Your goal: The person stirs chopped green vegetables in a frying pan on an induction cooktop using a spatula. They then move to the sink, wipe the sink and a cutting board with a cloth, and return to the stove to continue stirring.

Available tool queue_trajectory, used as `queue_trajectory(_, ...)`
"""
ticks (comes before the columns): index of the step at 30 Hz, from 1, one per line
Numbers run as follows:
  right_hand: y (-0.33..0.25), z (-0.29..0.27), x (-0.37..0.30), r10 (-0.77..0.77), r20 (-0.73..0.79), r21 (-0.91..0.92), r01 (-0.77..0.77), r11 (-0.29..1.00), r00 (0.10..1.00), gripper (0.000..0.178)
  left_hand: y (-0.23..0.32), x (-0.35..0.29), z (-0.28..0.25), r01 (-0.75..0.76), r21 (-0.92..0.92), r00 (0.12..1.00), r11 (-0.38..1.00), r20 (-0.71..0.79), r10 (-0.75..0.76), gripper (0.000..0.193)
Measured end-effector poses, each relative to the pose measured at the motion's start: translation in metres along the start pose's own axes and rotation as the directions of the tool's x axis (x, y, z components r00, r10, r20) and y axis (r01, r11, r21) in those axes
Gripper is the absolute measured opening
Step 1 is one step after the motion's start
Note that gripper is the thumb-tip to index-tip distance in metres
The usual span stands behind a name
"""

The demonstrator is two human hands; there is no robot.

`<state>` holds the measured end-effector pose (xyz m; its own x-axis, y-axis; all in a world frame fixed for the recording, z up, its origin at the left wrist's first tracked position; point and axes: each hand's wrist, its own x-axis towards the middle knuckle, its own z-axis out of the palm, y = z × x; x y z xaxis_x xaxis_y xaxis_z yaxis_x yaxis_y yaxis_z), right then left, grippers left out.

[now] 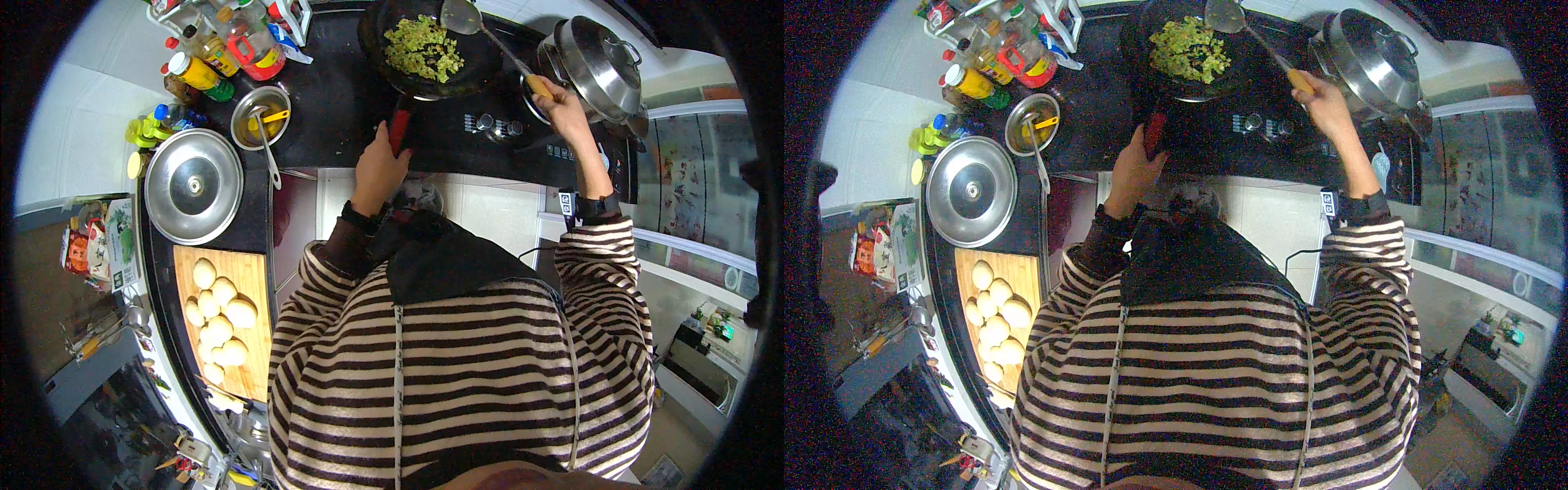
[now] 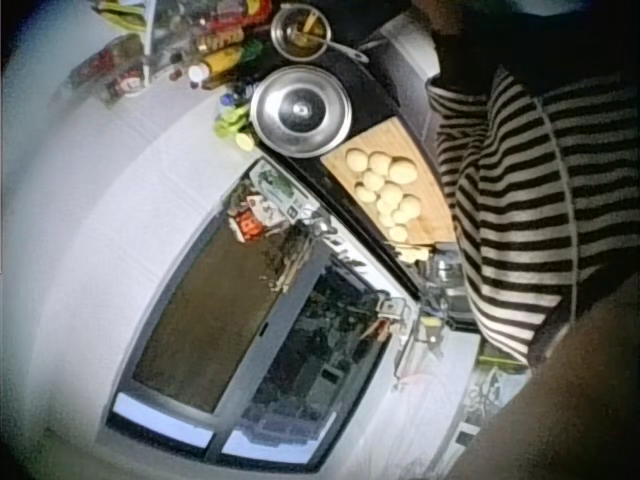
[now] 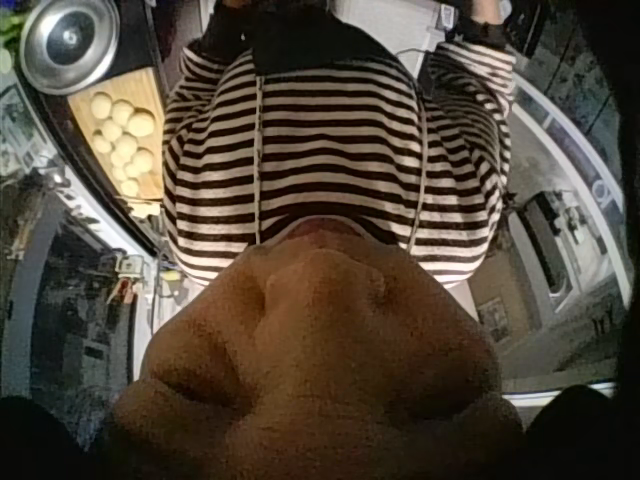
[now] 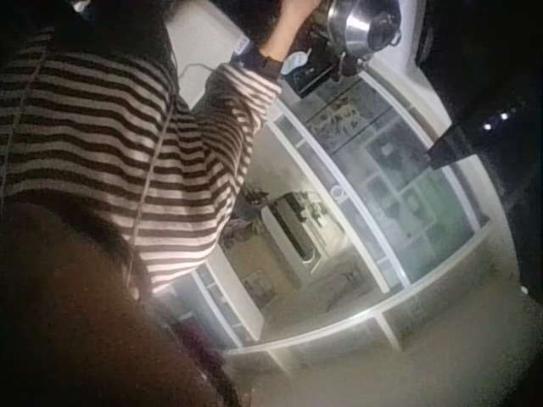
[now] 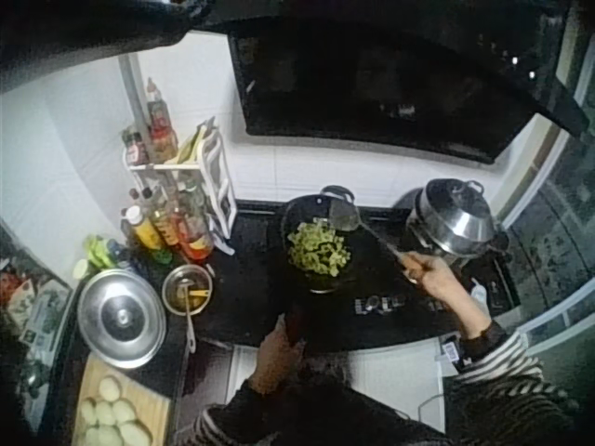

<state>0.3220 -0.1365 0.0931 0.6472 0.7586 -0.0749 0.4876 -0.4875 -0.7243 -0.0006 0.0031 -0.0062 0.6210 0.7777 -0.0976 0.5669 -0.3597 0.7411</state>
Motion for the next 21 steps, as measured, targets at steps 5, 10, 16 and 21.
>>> queue_trajectory(5, -0.027, 0.028, -0.002, 0.321, 0.245, 0.287, -0.384, 0.877, 0.915, 0.044, 0.001, -0.001, -0.001, 0.030, 0.001, 1.000, 1.000, -0.002, -0.030, 0.074)
queue_trajectory(10, -0.029, 0.019, -0.005, 0.329, 0.190, 0.130, -0.356, 0.925, 0.925, 0.042, 0.002, -0.003, -0.003, 0.011, -0.010, 1.000, 1.000, -0.010, -0.011, 0.073)
queue_trajectory(16, 0.001, -0.017, -0.001, 0.311, 0.064, 0.061, -0.315, 0.947, 0.948, 0.044, 0.002, -0.002, -0.002, 0.007, -0.009, 1.000, 1.000, -0.013, -0.007, 0.073)
queue_trajectory(21, 0.019, -0.011, 0.011, -0.099, -0.084, -0.324, 0.067, 0.944, 0.991, 0.046, 0.003, 0.000, -0.002, 0.039, 0.012, 0.999, 0.999, 0.012, -0.039, 0.073)
